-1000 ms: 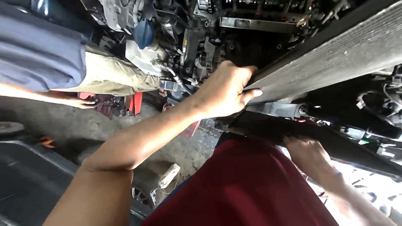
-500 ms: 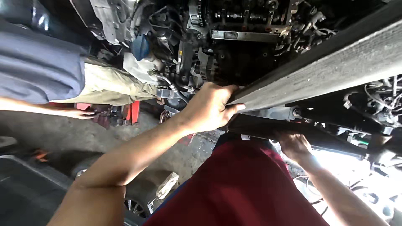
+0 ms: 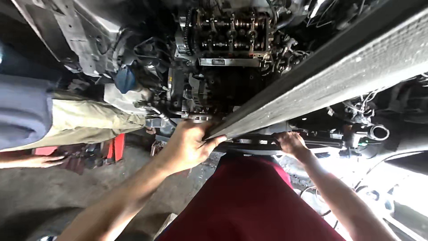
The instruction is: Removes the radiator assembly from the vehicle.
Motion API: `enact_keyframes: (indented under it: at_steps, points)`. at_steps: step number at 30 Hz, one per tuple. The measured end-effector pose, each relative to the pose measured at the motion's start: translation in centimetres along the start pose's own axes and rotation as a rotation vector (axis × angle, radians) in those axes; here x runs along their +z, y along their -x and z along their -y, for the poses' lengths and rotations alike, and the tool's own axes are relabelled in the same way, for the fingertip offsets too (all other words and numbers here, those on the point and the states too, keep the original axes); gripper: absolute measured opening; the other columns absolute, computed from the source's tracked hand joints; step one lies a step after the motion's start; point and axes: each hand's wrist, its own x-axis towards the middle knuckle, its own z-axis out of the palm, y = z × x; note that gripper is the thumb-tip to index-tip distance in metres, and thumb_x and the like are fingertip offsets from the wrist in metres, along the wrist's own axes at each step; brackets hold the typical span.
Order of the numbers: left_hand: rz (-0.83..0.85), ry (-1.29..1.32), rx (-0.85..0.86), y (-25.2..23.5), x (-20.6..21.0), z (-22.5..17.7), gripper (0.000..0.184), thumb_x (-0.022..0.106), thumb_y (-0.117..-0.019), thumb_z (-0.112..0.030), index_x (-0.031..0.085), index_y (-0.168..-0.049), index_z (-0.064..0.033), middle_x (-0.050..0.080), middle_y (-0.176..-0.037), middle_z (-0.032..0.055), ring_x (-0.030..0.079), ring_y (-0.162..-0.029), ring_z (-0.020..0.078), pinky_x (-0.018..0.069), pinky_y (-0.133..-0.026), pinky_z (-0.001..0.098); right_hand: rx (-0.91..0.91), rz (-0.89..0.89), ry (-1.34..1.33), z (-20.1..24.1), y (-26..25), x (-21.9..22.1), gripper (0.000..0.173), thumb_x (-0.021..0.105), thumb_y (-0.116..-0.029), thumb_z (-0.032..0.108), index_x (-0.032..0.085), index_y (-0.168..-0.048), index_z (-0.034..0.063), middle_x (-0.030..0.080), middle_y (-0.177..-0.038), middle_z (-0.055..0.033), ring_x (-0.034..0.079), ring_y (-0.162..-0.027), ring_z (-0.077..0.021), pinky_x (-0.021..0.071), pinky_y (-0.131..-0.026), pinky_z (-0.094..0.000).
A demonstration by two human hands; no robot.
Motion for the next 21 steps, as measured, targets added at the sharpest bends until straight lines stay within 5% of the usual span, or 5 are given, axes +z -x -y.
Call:
enact_keyframes:
  at_steps: [6, 10, 13, 17, 21]
  points:
    - [-0.053, 0.063, 0.022, 1.5, -1.0, 0.8, 0.029, 0.070, -0.0958, -0.031, 0.070, -0.094, -0.0021, 0.073, -0.082, 0.0050, 0.067, -0.081, -0.0036, 0.0544, -0.076, 0.0144, 0.094, -0.195, -0.021, -0.4, 0.9, 1.6, 0.043, 0.051, -0.1058, 0.038, 0.065, -0.125, 0.0024, 0.068, -0.121, -0.0254, 0.062, -0.120, -0.0448, 0.0453, -0.102, -0.0624]
    - [-0.086, 0.085, 0.035, 2.8, -1.6, 1.3, 0.030, 0.072, -0.0955, -0.033, 0.070, -0.092, -0.0032, 0.074, -0.082, 0.0037, 0.068, -0.082, -0.0049, 0.0548, -0.077, 0.0149, 0.260, -0.206, -0.291, -1.6, 2.5, 0.2, 0.068, 0.071, -0.0914, 0.053, 0.060, -0.138, 0.0047, 0.063, -0.135, -0.0221, 0.053, -0.134, -0.0398, 0.0361, -0.115, -0.0579]
    - [-0.092, 0.100, 0.051, 3.3, -1.8, 1.5, 0.031, 0.073, -0.0952, -0.035, 0.069, -0.093, -0.0044, 0.074, -0.083, 0.0016, 0.068, -0.084, -0.0064, 0.0554, -0.078, 0.0139, 0.097, -0.682, -0.894, -4.0, 6.0, 0.6, 0.090, 0.084, -0.0795, 0.052, 0.050, -0.144, -0.0017, 0.067, -0.129, -0.0133, 0.064, -0.121, -0.0219, 0.0514, -0.106, -0.0422]
    - [-0.083, 0.113, 0.056, 3.8, -1.7, 1.8, 0.033, 0.072, -0.0951, -0.037, 0.070, -0.093, -0.0039, 0.073, -0.081, 0.0023, 0.067, -0.083, -0.0073, 0.0541, -0.078, 0.0121, -0.214, -1.177, -1.625, -2.4, 4.9, -0.6, 0.087, 0.045, -0.0908, 0.080, 0.045, -0.144, 0.0105, 0.071, -0.117, 0.0055, 0.068, -0.106, -0.0064, 0.0586, -0.092, -0.0315]
    - [-0.099, 0.124, 0.056, 4.2, -2.1, 2.1, 0.032, 0.073, -0.0945, -0.036, 0.070, -0.091, -0.0048, 0.073, -0.081, 0.0003, 0.067, -0.083, -0.0088, 0.0536, -0.078, 0.0110, -0.074, -1.419, -1.750, 0.3, 3.4, -3.9, 0.053, 0.021, -0.1083, 0.056, 0.058, -0.112, 0.0182, 0.068, -0.085, 0.0064, 0.068, -0.075, -0.0058, 0.0597, -0.066, -0.0306]
